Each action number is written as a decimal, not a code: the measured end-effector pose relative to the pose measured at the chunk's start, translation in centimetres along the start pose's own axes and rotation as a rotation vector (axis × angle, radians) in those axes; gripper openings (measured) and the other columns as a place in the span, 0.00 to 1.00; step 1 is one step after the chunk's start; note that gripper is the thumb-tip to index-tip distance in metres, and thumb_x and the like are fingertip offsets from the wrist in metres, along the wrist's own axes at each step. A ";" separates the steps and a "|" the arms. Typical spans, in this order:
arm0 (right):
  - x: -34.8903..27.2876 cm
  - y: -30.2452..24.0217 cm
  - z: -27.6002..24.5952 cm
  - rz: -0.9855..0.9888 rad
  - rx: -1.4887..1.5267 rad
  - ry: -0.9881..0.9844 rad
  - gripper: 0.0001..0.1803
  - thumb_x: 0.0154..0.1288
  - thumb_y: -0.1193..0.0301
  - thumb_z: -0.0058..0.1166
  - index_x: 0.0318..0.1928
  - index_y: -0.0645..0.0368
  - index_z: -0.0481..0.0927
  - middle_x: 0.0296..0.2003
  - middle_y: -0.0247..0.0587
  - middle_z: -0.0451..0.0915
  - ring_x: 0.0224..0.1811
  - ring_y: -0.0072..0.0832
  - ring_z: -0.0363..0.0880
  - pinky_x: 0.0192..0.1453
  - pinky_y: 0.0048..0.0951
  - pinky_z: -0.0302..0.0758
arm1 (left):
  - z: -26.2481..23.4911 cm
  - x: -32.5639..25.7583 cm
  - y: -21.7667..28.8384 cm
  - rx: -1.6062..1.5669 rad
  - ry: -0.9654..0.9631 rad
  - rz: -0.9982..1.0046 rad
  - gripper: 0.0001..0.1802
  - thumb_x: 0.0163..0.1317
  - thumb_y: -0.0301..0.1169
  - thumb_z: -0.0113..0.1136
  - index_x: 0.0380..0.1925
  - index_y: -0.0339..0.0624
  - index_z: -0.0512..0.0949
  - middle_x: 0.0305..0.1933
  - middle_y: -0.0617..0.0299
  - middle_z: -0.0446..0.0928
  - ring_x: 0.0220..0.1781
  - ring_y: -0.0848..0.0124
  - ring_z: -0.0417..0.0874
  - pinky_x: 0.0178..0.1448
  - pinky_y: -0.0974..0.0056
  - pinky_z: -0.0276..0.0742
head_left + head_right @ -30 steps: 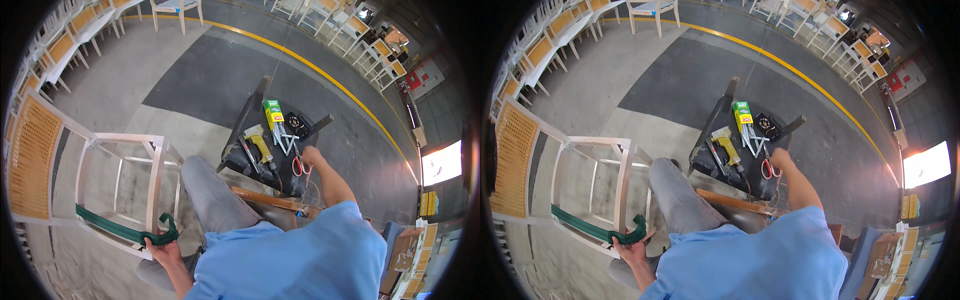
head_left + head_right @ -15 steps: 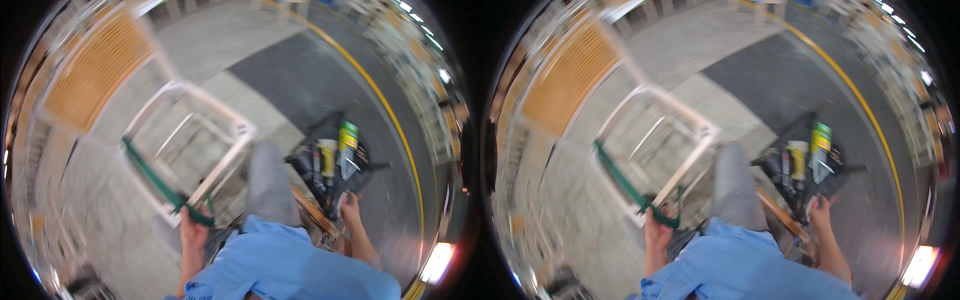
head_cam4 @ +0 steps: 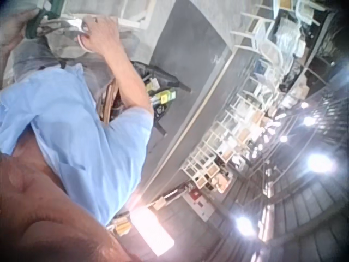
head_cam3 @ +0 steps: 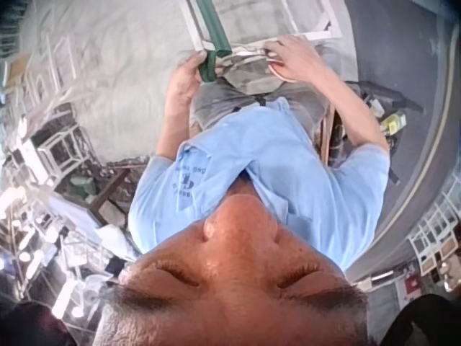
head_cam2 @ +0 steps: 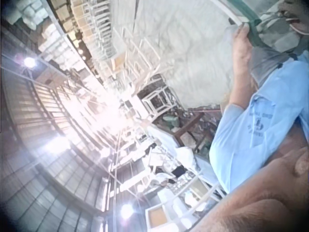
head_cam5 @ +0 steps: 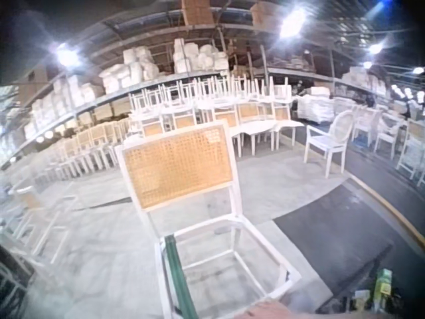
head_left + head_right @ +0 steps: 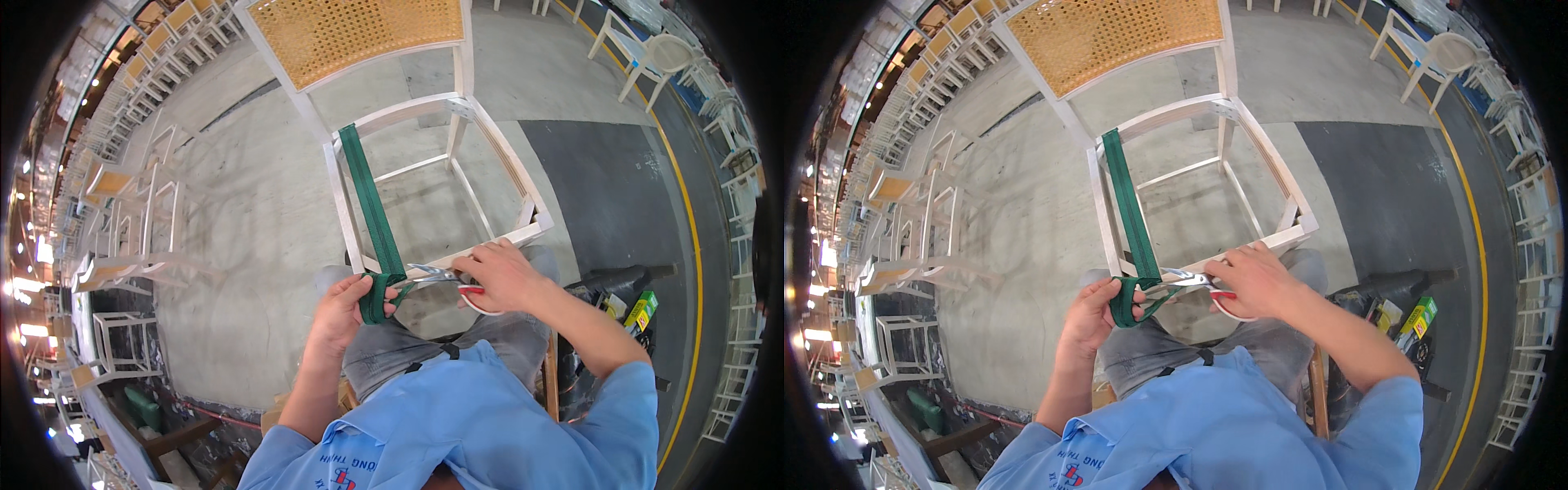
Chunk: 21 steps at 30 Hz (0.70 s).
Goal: The person removes a protective plastic sheet from a white chair frame and places it aside. They then attach green webbing straps to the seat frame using a pneumatic staple gun, securing each strap in place.
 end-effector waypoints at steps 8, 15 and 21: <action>5.7 -1.5 3.9 -0.196 -0.136 -0.150 0.25 0.55 0.51 0.74 0.49 0.44 0.80 0.37 0.36 0.82 0.45 0.38 0.84 0.51 0.40 0.69 | 0.0 -0.6 -0.4 0.007 0.026 -0.003 0.15 0.79 0.31 0.52 0.51 0.26 0.78 0.43 0.44 0.88 0.35 0.58 0.91 0.43 0.59 0.90; 6.5 -1.7 5.2 -0.314 -0.204 -0.201 0.23 0.55 0.57 0.72 0.49 0.45 0.79 0.31 0.36 0.82 0.39 0.40 0.86 0.44 0.44 0.73 | 0.0 -1.3 -0.5 0.044 0.025 -0.021 0.15 0.79 0.30 0.50 0.52 0.27 0.78 0.41 0.45 0.88 0.34 0.58 0.91 0.42 0.59 0.90; 6.4 -3.2 5.1 -0.302 -0.052 0.015 0.23 0.57 0.55 0.70 0.50 0.45 0.78 0.29 0.39 0.81 0.34 0.40 0.86 0.36 0.45 0.74 | 3.6 -1.8 -1.4 0.054 -0.099 -0.015 0.16 0.78 0.30 0.51 0.58 0.29 0.77 0.45 0.48 0.87 0.37 0.61 0.89 0.44 0.59 0.87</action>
Point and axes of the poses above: each hand's wrist, its own x-axis towards the middle knuckle, its own z-axis out of the palm, y = z × x, the point moved 10 cm from there along x, towards the middle knuckle
